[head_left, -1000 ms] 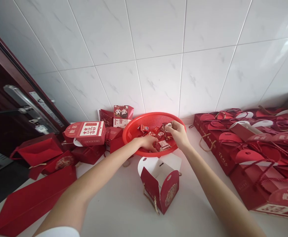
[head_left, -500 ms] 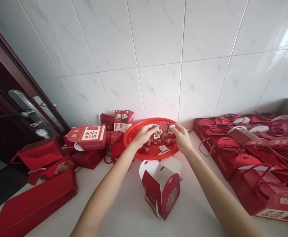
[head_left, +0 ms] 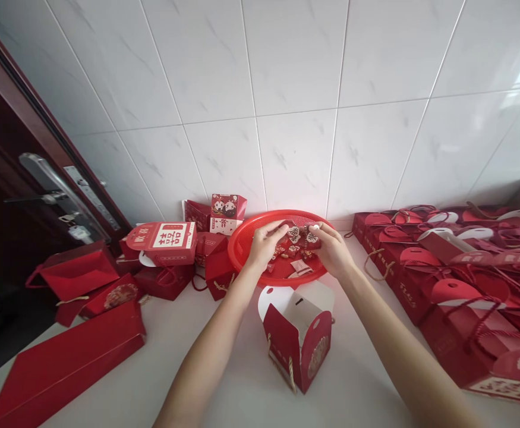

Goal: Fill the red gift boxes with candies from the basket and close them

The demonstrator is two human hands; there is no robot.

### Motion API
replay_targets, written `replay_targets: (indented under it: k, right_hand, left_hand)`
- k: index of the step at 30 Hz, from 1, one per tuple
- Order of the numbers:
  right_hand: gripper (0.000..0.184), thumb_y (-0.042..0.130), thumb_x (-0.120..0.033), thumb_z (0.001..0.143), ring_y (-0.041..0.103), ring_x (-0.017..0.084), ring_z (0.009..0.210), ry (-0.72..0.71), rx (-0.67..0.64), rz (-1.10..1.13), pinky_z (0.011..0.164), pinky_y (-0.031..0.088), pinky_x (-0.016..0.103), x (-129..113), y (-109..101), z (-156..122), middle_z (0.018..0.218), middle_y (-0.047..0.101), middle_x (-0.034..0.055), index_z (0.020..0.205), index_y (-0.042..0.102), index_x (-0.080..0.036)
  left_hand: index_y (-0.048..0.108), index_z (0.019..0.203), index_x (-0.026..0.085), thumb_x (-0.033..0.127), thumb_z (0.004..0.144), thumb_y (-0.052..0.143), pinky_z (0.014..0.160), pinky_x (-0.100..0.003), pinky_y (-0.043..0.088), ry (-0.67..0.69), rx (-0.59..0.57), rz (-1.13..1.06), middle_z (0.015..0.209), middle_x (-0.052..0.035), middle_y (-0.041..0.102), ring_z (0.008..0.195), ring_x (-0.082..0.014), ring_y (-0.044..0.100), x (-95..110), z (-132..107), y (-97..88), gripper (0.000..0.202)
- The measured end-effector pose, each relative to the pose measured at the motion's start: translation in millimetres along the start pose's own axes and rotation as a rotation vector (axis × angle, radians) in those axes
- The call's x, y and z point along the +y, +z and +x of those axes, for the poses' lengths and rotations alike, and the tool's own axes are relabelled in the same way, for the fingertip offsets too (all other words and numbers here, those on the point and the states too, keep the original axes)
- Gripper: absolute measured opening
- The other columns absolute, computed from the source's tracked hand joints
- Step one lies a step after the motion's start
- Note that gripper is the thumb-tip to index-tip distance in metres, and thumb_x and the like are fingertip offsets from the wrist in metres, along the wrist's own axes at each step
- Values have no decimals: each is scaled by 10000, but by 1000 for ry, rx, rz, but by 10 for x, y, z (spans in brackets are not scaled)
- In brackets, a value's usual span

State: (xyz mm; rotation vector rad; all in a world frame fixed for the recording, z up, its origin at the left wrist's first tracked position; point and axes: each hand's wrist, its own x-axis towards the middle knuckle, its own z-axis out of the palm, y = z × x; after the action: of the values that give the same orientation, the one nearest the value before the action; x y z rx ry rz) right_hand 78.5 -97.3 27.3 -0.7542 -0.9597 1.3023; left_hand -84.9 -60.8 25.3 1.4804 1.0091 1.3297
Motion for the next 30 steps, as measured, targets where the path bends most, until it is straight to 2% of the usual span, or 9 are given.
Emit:
replay_targets:
  k: [7,10,13,15,17,20,23,26,30]
  right_hand:
    - [428,816,-528,600,609,184,776,9,-40,-68,658,511,293,-9,34,-37,814,648,10,751,553,-225]
    - [424,823,-516,602,599,175,754,8,-36,-95,660,505,288,1,6,-30,790,639,10,733,553,-216]
    - [385,796,-502,630,589,174,730,-29,10,-175,644,481,286,9,-25,-20,756,636,15,705,555,-211]
    - [343,756,-484,662,571,167,699,-76,30,-288,622,451,282,13,-41,-16,718,625,13,678,549,-211]
    - [313,716,-463,688,543,155,653,-102,14,-400,595,415,278,20,-48,-13,671,603,3,654,532,-211]
    - [321,689,-436,698,465,126,576,-109,-46,-508,546,344,270,41,-51,-7,599,530,-23,610,475,-214]
    - [353,679,-421,697,393,111,538,-119,-93,-579,514,286,267,62,-56,2,561,445,-39,578,415,-219]
    - [366,662,-409,701,362,106,536,-129,-98,-615,508,267,267,66,-72,14,560,407,-43,571,375,-223]
    - [378,646,-402,703,349,105,544,-140,-104,-641,520,265,270,56,-93,24,565,378,-48,570,339,-226]
  left_hand:
    - [780,1023,183,380,743,766,1006,-409,529,36,-13,-72,1093,-58,773,1090,-265,687,10,-62,25,343]
    - [780,1013,178,410,746,758,983,-395,530,12,-110,-19,1082,-66,772,1082,-269,685,45,-63,-8,354]
    - [754,1095,190,435,814,690,976,-346,513,7,-232,216,1161,-63,747,1125,-251,658,97,43,-125,378]
    - [726,1152,211,428,897,575,941,-295,504,-5,-322,509,1208,-50,727,1106,-216,656,117,175,-239,368]
    - [734,1116,222,398,917,515,860,-255,500,-54,-449,833,1171,-44,737,1023,-194,671,108,317,-350,345]
    - [773,855,230,316,675,752,727,-237,479,-164,-643,1039,923,-18,769,852,-199,677,34,459,-446,201]
    - [748,706,242,252,466,848,655,-243,457,-237,-797,1086,750,14,730,713,-184,639,-65,479,-431,260]
    - [695,605,220,298,475,857,655,-286,453,-259,-848,1123,694,-7,682,659,-190,600,-126,455,-379,222]
    - [613,519,199,369,520,853,661,-330,457,-255,-829,1112,639,-24,627,651,-220,591,-118,451,-394,294]
